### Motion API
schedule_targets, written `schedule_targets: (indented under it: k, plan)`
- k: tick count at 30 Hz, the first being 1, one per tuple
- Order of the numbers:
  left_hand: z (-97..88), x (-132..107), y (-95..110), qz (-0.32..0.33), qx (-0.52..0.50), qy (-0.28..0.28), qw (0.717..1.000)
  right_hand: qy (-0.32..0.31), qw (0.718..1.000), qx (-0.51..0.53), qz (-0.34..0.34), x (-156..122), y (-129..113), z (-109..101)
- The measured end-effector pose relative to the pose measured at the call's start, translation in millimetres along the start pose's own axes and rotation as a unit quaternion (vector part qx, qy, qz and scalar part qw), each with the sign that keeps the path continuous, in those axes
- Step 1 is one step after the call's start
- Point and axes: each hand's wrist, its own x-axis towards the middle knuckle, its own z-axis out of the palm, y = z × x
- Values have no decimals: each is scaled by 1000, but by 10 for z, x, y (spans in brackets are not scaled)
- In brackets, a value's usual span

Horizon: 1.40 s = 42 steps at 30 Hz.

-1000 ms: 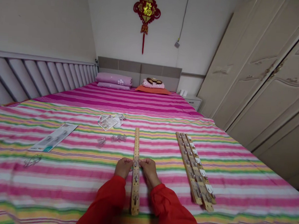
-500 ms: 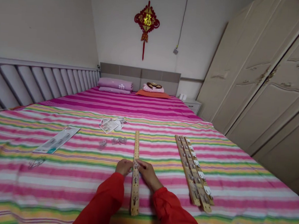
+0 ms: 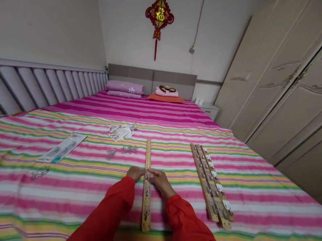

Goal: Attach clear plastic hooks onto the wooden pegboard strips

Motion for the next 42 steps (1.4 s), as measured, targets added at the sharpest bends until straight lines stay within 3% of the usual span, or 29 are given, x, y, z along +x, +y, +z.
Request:
schedule_targets:
  k: [12, 16, 21, 28, 32, 37, 42]
  plan:
    - [-82, -90, 171, -22, -11, -9, 1000, -24, 998, -5, 60, -197, -141, -66]
    - [-231, -2, 221, 22, -33, 81, 996, -49, 996, -8, 70, -280, -205, -104]
    - [-467, 276, 302, 67, -27, 216, 974, -55, 996, 0, 72, -293, -232, -111]
    - [-529, 480, 343, 39, 112, 232, 965, -41, 998, 4, 52, -267, -175, -116]
    - [-498, 465, 315, 35, 99, 229, 968, -45, 998, 12, 50, -259, -163, -125]
    - [-401, 302, 230, 156, -7, 270, 950, -36, 998, 24, 49, -262, -160, -127]
    - [-307, -69, 124, 263, -90, 290, 916, -29, 998, 30, 45, -274, -160, -122]
